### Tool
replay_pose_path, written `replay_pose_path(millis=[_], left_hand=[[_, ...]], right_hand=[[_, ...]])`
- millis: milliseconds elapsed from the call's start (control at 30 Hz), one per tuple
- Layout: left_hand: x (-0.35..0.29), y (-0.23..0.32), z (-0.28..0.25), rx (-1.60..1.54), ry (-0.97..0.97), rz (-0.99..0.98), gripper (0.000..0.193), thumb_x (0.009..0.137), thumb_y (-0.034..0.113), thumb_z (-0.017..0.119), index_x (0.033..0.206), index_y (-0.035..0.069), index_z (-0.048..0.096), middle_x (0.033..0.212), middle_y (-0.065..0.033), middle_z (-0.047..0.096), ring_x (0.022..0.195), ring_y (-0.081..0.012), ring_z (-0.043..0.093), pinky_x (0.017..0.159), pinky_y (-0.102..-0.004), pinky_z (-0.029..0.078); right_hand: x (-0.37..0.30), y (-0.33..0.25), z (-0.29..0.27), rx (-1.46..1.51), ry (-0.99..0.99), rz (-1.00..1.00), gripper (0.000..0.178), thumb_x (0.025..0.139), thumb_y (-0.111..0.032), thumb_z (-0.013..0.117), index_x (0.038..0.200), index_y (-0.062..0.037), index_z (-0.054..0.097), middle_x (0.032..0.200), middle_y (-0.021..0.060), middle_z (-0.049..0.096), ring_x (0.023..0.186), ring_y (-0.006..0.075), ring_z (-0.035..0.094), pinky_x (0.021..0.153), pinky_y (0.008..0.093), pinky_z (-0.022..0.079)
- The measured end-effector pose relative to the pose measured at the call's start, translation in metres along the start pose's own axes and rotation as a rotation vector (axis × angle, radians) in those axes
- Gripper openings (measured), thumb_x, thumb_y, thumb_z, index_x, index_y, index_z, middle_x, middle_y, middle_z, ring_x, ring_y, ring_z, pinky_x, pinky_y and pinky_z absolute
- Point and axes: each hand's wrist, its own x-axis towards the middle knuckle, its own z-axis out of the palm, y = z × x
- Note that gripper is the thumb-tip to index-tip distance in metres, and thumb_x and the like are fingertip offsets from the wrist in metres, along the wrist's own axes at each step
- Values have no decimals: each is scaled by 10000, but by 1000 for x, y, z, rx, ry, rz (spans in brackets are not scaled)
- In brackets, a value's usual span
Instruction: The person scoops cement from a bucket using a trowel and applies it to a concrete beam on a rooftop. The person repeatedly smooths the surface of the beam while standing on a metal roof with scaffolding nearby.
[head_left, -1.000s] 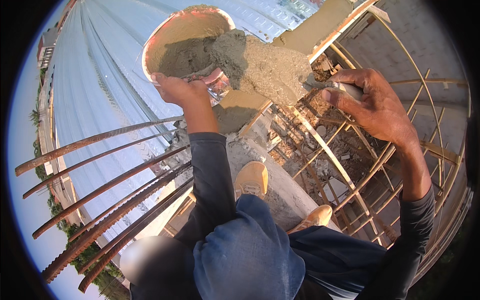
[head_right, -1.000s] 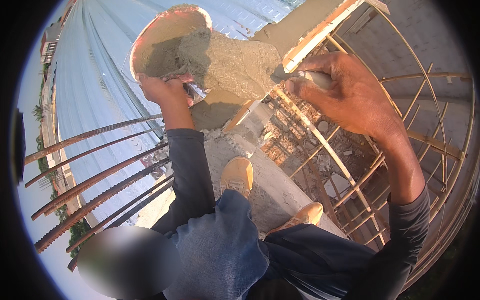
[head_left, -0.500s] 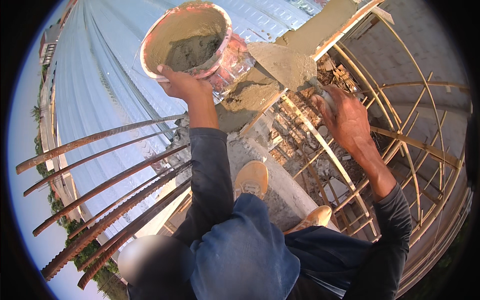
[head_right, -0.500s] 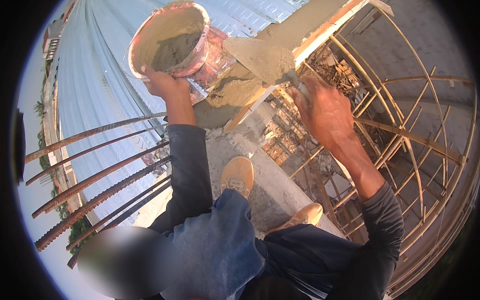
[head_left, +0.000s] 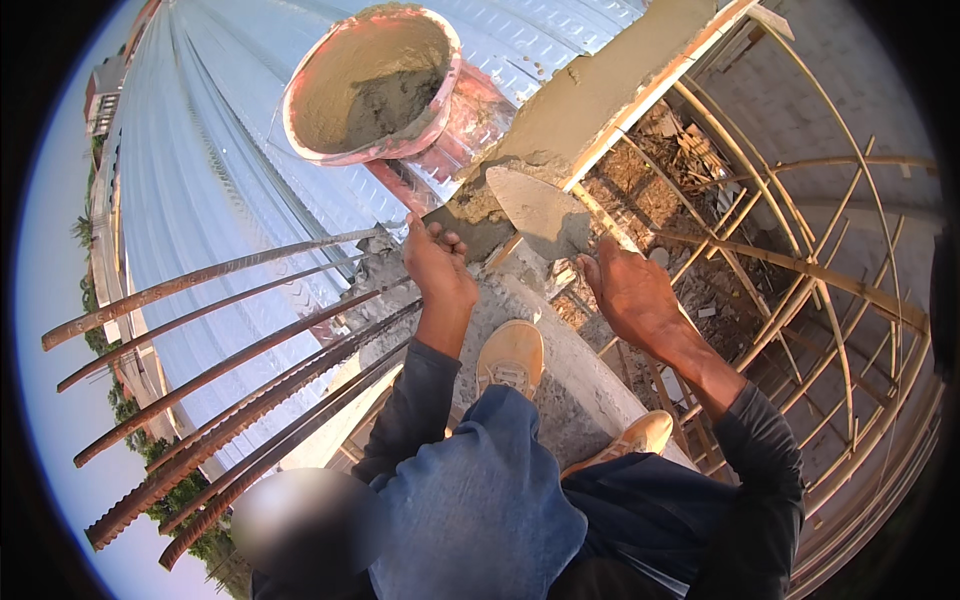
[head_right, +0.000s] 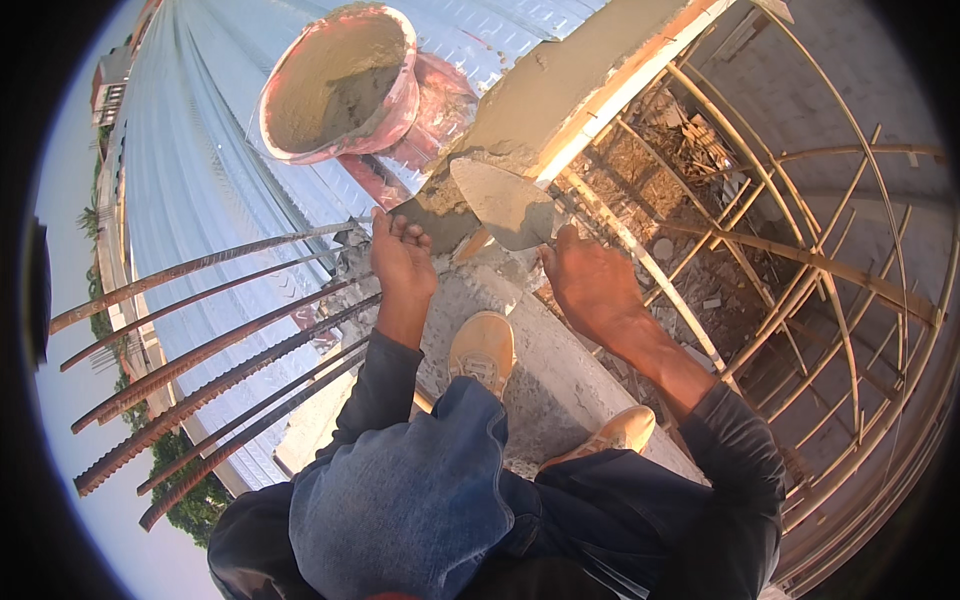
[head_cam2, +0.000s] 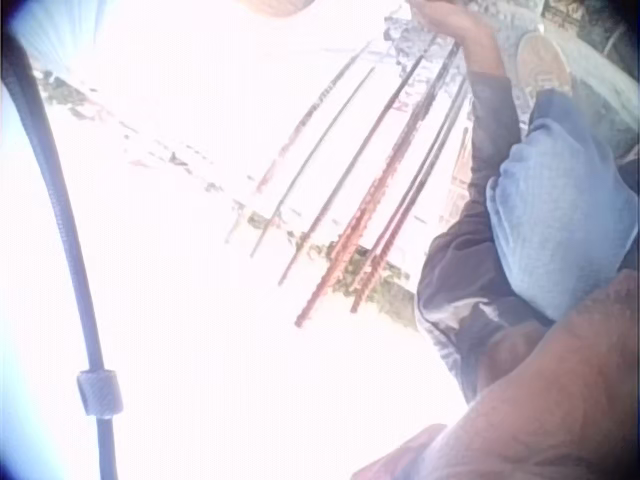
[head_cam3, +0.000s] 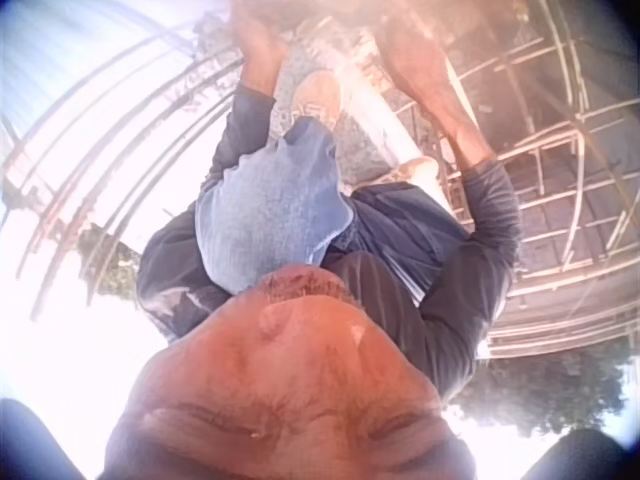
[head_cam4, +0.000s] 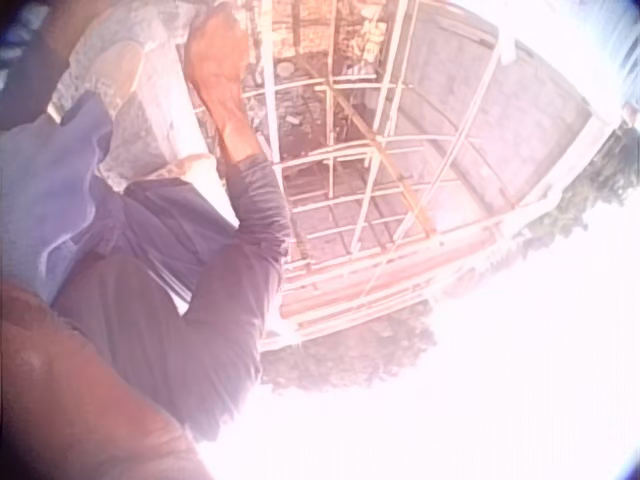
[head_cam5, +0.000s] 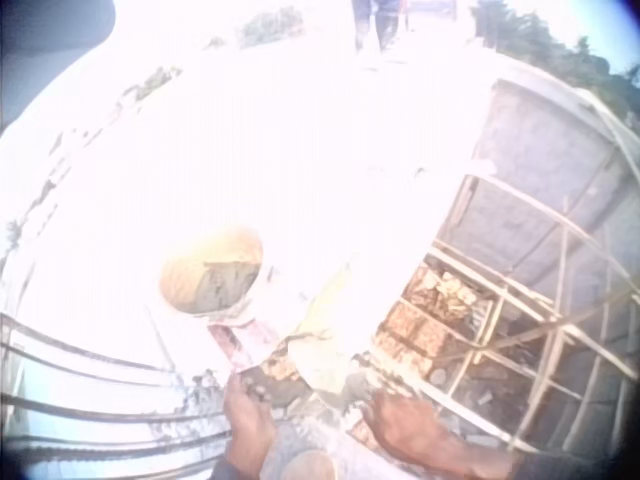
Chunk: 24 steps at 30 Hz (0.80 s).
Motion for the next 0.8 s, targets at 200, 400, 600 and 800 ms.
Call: replay_pose_path(millis=[200, 400, 600, 800], left_hand=[[30, 5, -3, -193, -75, -182, 390, 1098, 487, 595, 944, 136, 524, 692, 50, 465, 549, -109, 422, 608, -316, 403], [28, 11, -7, -354, -226, -266, 491, 1090, 527, 590, 822, 128, 488, 619, 58, 398, 489, -112, 344, 583, -315, 378], [23, 17, -3, -478, -240, -336, 556, 1091, 548, 573, 737, 142, 435, 560, 45, 320, 454, -118, 290, 555, -294, 345], [18, 21, -7, -508, -230, -317, 565, 1102, 548, 547, 725, 139, 447, 562, 44, 328, 455, -129, 276, 544, -294, 337]], right_hand=[[12, -6, -12, -32, -35, 35, 406, 1114, -318, 505, 1100, 76, 602, 852, 322, 727, 844, 500, 735, 778, 585, 583], [-11, -20, -20, -70, -92, 5, 365, 1113, -283, 501, 1094, 71, 589, 834, 287, 733, 835, 470, 747, 758, 556, 600], [11, -29, 25, -24, -120, -60, 270, 1063, -186, 551, 1094, 80, 583, 868, 283, 734, 837, 455, 754, 757, 548, 604], [6, -44, 10, -117, -141, -122, 187, 989, -86, 573, 1073, 79, 595, 902, 286, 740, 826, 432, 765, 718, 525, 611]])
